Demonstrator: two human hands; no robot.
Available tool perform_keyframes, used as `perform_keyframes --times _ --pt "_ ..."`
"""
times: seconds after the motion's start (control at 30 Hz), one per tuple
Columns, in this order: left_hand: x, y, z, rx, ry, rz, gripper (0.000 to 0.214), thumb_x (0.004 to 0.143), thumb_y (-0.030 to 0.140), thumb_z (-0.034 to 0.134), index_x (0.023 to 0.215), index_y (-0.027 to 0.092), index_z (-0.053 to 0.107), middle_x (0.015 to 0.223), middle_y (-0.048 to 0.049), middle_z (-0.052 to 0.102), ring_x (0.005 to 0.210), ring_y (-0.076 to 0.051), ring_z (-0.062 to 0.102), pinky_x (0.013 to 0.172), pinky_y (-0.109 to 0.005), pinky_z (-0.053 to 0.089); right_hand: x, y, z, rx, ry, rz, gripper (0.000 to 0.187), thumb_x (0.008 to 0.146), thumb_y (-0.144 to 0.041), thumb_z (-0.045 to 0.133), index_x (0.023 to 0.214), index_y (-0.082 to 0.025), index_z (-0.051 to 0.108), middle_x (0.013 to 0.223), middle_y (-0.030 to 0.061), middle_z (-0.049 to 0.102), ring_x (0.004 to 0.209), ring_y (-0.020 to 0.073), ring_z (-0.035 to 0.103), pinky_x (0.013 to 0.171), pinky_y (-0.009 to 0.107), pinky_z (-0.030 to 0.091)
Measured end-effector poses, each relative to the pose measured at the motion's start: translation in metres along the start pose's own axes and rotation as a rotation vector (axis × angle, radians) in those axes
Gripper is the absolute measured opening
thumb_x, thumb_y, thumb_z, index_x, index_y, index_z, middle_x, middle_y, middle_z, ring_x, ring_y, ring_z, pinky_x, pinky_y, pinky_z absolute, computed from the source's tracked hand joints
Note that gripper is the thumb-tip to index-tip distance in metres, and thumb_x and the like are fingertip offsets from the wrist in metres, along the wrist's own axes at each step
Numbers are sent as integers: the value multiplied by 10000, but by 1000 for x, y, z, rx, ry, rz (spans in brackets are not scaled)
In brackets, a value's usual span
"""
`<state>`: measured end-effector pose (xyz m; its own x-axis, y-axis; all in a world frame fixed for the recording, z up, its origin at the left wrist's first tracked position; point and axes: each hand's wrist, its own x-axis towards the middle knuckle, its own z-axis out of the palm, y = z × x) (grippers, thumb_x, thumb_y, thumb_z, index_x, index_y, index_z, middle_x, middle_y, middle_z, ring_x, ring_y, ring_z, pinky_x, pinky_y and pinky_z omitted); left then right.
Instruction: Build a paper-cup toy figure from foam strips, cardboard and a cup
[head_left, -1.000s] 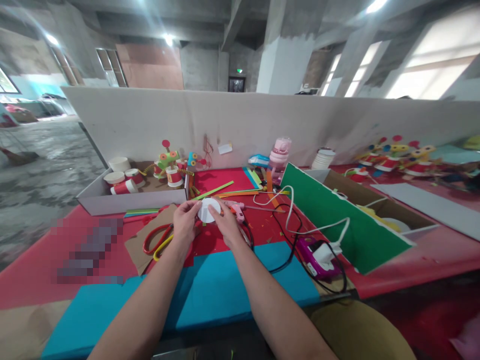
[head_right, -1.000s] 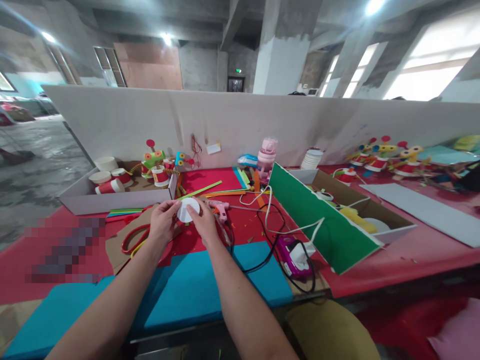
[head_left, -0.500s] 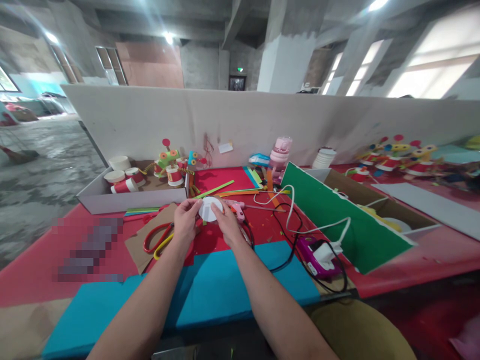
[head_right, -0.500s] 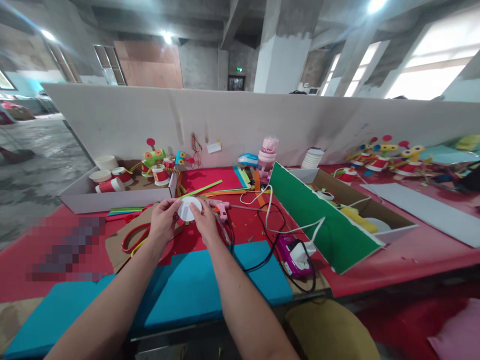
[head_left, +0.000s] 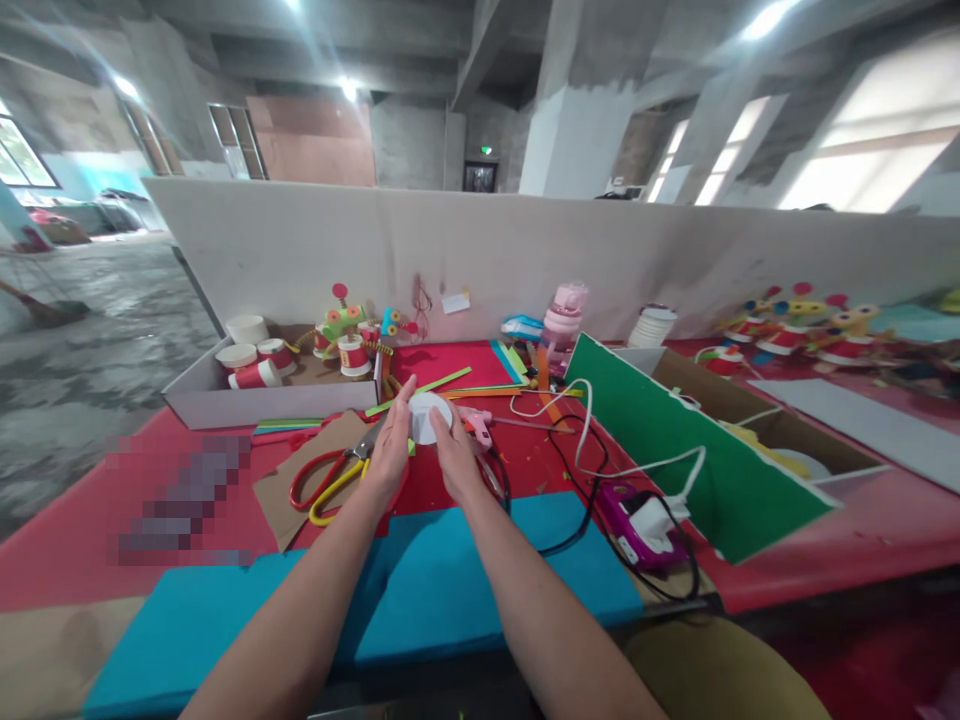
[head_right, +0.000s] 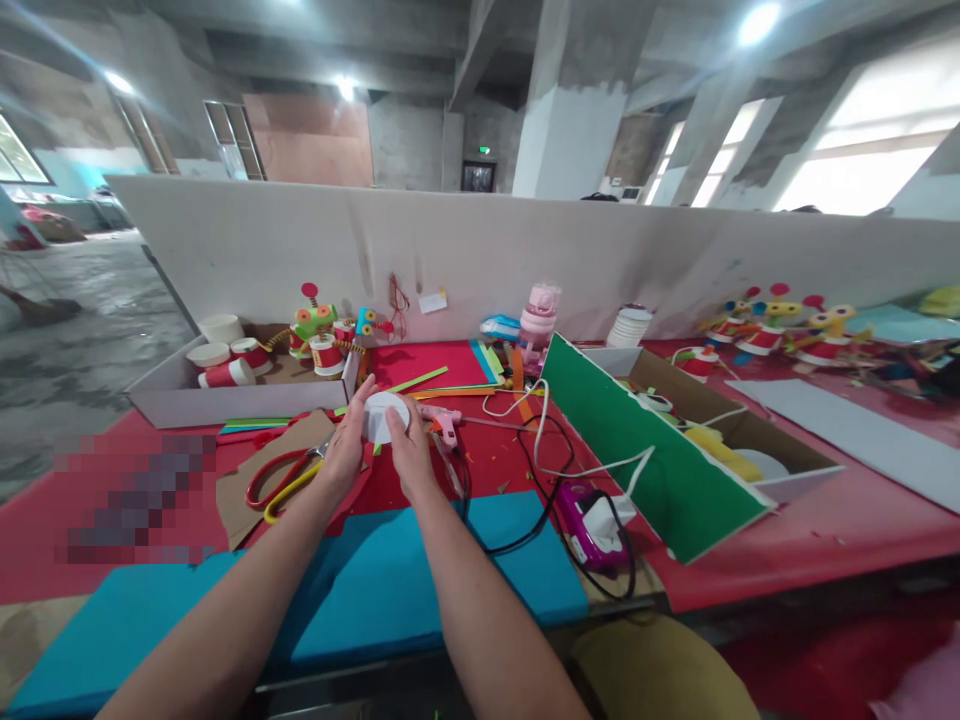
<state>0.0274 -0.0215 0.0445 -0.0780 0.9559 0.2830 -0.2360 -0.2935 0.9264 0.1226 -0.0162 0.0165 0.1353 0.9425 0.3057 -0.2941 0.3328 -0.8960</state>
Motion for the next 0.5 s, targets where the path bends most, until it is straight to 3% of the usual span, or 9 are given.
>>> perform_keyframes --times 0.1,0.3,0.4,0.5 --pt "-2 -4 0 35 -25 40 555 863 569 488 1324 264 535 1371 -44 528 1257 -210 471 1030 -292 371 -2 -2 0 -76 -21 -6 442 859 -503 515 1227 -263 558 1252 35 604 1162 199 553 982 340 456" --pt "-1 -8 -1 18 -40 38 567 862 562 499 1344 265 507 1348 -48 547 1194 -205 523 982 -275 406 -1 -2 -2 -124 -12 -2 444 856 -509 514 1229 -272 552 1309 32 567 1228 207 500 991 345 448" --pt "0 -8 0 -73 -15 -43 617 839 543 552 1390 293 434 1311 -43 566 1116 -186 570 918 -260 445 1 1 -2 -68 -2 9 454 850 -512 522 1226 -260 555 1257 43 601 1167 205 548 969 340 463" --pt "1 -6 1 -117 -15 -193 793 695 407 757 1394 268 409 1226 -67 607 995 -181 618 827 -252 477 3 5 -3 -23 44 23 463 844 -518 524 1236 -272 551 1222 42 619 1121 200 576 951 342 474"
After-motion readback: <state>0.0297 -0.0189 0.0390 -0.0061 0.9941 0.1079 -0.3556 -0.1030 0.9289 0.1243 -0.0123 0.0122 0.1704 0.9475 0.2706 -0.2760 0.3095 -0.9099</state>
